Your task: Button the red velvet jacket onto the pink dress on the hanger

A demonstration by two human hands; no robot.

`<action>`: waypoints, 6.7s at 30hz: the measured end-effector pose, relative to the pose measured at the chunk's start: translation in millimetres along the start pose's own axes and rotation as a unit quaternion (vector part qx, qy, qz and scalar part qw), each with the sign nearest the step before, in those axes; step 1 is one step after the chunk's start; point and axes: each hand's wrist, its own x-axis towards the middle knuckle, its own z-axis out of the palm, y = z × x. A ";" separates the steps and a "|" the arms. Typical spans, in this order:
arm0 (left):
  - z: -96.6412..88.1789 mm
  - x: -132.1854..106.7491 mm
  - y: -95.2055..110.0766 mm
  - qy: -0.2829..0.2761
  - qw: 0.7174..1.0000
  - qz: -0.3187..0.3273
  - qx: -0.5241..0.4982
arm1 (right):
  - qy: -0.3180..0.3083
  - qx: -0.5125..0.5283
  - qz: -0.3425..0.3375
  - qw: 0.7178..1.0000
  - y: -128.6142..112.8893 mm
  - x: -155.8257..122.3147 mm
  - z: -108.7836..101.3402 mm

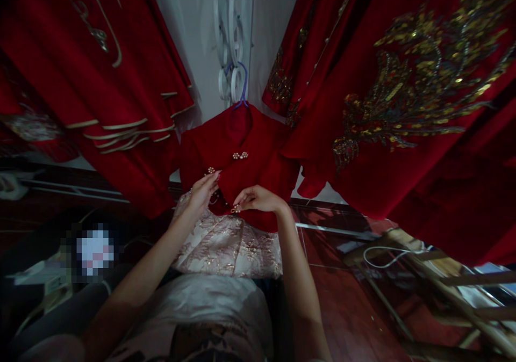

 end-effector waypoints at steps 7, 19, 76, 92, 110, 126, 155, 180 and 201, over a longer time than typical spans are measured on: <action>-8.1 -5.2 0.0 0.009 0.999 -0.012 -0.030 | -0.005 0.004 -0.003 1.000 3.5 1.2 0.3; -6.5 -3.2 -3.8 0.026 0.999 0.012 -0.033 | -0.014 0.013 -0.007 1.000 9.9 6.5 -0.2; 85.2 24.4 38.5 -0.076 0.793 0.376 0.474 | -0.066 -0.006 0.062 0.996 4.9 -8.3 -9.7; 87.2 36.0 54.5 -0.185 0.581 0.465 0.642 | -0.065 -0.002 0.079 0.995 5.0 -12.1 -13.9; 90.5 35.0 59.8 -0.147 0.559 0.448 0.682 | -0.058 0.004 0.083 0.995 1.2 -18.4 -16.7; 50.5 45.3 79.8 -0.235 0.490 0.489 0.682 | -0.070 0.009 0.077 0.995 4.2 -15.8 -16.1; 80.1 42.6 79.4 -0.233 0.454 0.499 0.700 | -0.063 0.023 0.070 0.995 5.9 -11.4 -12.3; 69.5 30.0 89.2 -0.236 0.446 0.509 0.697 | 0.237 0.022 -0.131 0.962 -16.2 14.3 7.9; 12.1 32.5 104.6 0.073 0.643 0.356 0.674 | 0.594 -0.249 -0.037 0.764 -11.9 8.5 -21.5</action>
